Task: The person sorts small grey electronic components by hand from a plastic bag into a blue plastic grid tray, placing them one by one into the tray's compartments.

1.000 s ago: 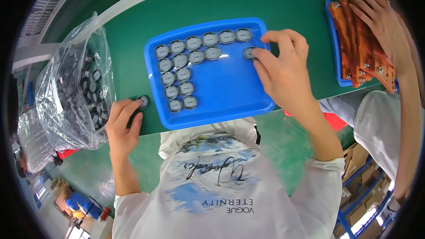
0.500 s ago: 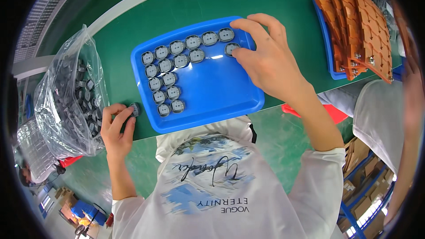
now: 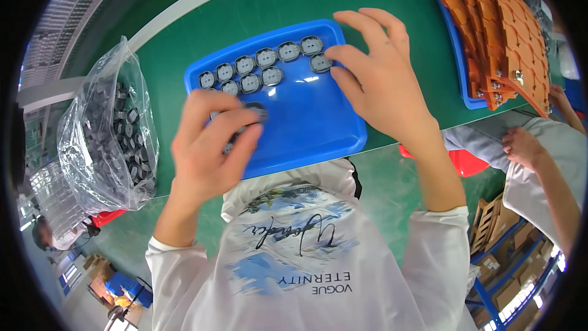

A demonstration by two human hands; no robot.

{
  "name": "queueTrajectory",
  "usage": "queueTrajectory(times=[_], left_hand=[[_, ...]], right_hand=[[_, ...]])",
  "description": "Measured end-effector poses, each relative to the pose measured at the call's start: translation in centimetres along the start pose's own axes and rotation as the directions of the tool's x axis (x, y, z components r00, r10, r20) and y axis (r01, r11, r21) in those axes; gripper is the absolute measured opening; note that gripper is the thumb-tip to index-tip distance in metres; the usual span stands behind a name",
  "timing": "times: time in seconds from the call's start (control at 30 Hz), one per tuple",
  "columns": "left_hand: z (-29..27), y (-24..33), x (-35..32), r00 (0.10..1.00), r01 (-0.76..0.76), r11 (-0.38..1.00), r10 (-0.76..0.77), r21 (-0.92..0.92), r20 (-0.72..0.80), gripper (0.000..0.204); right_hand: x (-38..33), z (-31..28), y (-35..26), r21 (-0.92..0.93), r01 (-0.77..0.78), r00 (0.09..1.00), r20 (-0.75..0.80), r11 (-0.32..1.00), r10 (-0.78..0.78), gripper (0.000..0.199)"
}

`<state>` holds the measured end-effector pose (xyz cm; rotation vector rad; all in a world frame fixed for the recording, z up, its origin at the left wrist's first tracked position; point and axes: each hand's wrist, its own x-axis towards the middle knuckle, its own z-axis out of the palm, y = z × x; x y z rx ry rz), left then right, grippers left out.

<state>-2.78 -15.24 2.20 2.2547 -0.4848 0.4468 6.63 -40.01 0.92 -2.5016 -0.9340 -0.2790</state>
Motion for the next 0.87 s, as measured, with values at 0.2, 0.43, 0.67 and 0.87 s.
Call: queueTrajectory(times=[0.2,0.43,0.67,0.87], left_hand=[[5.0,-1.4,3.5,0.984,-0.160,0.985,0.154,0.069,0.092,0.021],[6.5,-2.4,4.2,0.979,-0.198,0.960,0.184,0.199,0.088,0.011],[5.9,-2.8,4.4,0.986,-0.141,0.971,0.120,0.195,0.116,0.011],[2.4,-0.3,3.6,0.993,-0.017,0.995,0.005,0.101,0.119,0.035]], right_hand=[[-1.9,0.8,-0.1,0.191,-0.138,0.970,-0.172,0.972,0.172,0.020],[-3.8,2.5,1.3,0.369,-0.292,0.896,-0.216,0.882,0.387,0.018],[-3.7,2.7,1.5,0.361,-0.217,0.921,-0.231,0.907,0.312,0.022],[-3.4,3.2,2.0,0.373,-0.009,0.992,-0.116,0.928,0.056,0.034]])
